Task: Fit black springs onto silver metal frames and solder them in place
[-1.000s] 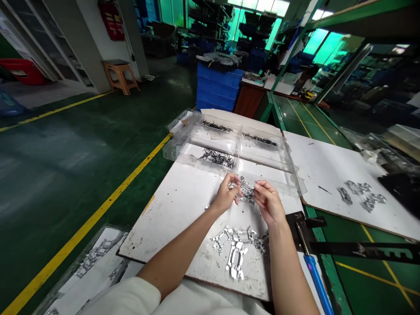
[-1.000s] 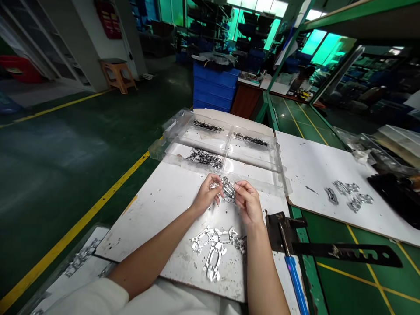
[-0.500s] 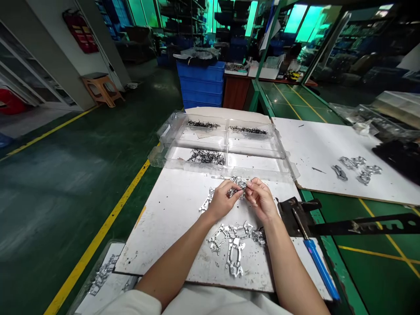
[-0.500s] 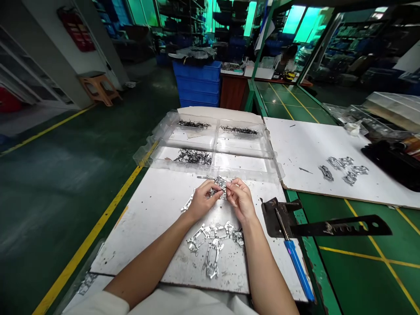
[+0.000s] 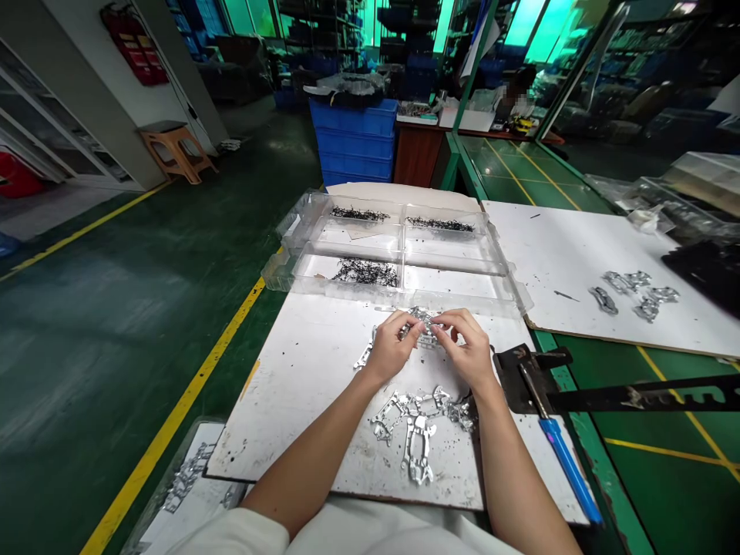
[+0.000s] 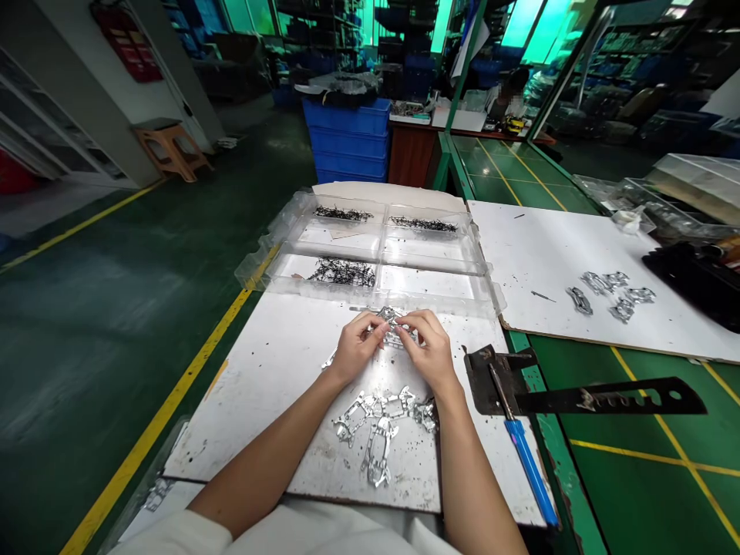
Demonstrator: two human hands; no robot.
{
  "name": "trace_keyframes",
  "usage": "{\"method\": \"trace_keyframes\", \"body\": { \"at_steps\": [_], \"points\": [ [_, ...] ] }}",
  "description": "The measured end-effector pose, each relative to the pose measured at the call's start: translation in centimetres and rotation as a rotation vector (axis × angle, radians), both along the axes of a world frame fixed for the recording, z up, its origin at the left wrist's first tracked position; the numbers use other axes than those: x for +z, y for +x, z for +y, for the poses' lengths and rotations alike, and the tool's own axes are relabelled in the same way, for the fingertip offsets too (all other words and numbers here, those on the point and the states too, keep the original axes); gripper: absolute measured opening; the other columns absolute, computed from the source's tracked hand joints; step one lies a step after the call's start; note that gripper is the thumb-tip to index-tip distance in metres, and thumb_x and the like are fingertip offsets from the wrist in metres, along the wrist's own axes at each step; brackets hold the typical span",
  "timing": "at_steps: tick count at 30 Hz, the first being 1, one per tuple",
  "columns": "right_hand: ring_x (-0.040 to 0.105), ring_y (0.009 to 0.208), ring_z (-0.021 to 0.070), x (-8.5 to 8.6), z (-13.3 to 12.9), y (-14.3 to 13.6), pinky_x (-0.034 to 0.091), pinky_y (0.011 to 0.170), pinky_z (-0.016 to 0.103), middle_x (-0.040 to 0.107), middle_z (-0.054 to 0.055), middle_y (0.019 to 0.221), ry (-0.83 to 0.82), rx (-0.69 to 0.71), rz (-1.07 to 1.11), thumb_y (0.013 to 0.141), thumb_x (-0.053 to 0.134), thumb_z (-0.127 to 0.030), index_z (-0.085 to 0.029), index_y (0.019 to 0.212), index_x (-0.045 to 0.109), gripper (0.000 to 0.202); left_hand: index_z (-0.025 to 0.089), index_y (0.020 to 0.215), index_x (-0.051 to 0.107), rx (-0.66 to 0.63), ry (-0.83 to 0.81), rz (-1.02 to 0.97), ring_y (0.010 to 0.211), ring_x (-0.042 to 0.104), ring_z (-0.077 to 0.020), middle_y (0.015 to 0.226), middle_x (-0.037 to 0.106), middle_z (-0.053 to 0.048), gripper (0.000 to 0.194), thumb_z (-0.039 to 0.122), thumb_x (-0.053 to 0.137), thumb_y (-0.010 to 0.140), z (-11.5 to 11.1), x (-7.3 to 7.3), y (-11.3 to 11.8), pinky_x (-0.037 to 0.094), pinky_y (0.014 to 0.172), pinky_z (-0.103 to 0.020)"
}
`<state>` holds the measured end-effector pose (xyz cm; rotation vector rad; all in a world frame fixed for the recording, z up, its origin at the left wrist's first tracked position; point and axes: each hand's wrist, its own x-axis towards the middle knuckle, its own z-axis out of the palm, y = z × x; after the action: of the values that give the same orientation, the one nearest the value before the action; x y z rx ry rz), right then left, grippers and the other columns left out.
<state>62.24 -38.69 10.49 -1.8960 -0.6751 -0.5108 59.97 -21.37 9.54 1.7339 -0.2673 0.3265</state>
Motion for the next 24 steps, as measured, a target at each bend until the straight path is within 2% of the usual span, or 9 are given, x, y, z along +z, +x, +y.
{"method": "trace_keyframes", "body": {
  "at_steps": [4,8,11,16,20,24],
  "points": [
    [0.055,0.072,0.0173,0.1,0.2,-0.1,0.042,0.064,0.032,0.064,0.003,0.083,0.025,0.039,0.094,0.093,0.063,-0.036,-0.025,0.087,0.068,0.014,0.017,0.090,0.065,0.022,-0.110,0.000,0.063,0.058,-0.0114,0.084,0.062,-0.003,0.026,0.043,0.060,0.093,0.0,0.4,-0.1,0.048,0.062,-0.025],
    [0.051,0.069,0.0162,-0.6,0.4,0.0,0.040,0.064,0.031,0.060,0.002,0.079,0.148,0.028,0.239,0.090,0.066,-0.042,-0.023,0.086,0.067,0.019,0.017,0.094,0.063,0.016,-0.221,0.061,0.062,0.060,-0.0128,0.080,0.062,-0.003,0.027,0.043,0.066,0.088,0.0,0.4,-0.1,0.045,0.052,-0.023],
    [0.046,0.063,0.0147,-0.9,0.4,0.2,0.038,0.059,0.029,0.057,0.001,0.076,0.210,0.031,0.322,0.089,0.068,-0.045,-0.023,0.087,0.066,0.022,0.017,0.093,0.062,0.026,-0.257,0.085,0.062,0.060,-0.0135,0.078,0.062,-0.003,0.027,0.042,0.068,0.087,0.1,0.4,0.0,0.045,0.051,-0.023],
    [0.052,0.071,0.0172,-0.6,0.9,-0.2,0.042,0.065,0.030,0.062,0.002,0.080,0.092,0.086,0.282,0.089,0.066,-0.046,-0.024,0.083,0.067,0.023,0.017,0.093,0.062,0.035,-0.269,0.044,0.064,0.060,-0.0127,0.084,0.062,-0.004,0.025,0.041,0.068,0.088,0.0,0.0,0.0,0.047,0.055,-0.023],
    [0.051,0.067,0.0161,-0.5,1.3,-0.6,0.040,0.063,0.029,0.061,0.001,0.076,0.059,0.087,0.314,0.088,0.066,-0.046,-0.023,0.081,0.065,0.025,0.017,0.090,0.061,0.003,-0.292,0.068,0.060,0.058,-0.0112,0.083,0.062,-0.003,0.024,0.040,0.067,0.088,-0.3,0.0,-0.1,0.046,0.053,-0.023],
    [0.045,0.058,0.0134,-0.7,1.5,-0.6,0.037,0.057,0.028,0.055,-0.002,0.068,0.226,0.106,0.450,0.087,0.069,-0.045,-0.023,0.086,0.065,0.023,0.018,0.113,0.056,-0.077,-0.541,0.157,0.060,0.062,-0.0137,0.092,0.062,-0.005,0.036,0.042,0.066,0.088,-0.6,0.4,-0.1,0.050,0.049,-0.026]
  ]
}}
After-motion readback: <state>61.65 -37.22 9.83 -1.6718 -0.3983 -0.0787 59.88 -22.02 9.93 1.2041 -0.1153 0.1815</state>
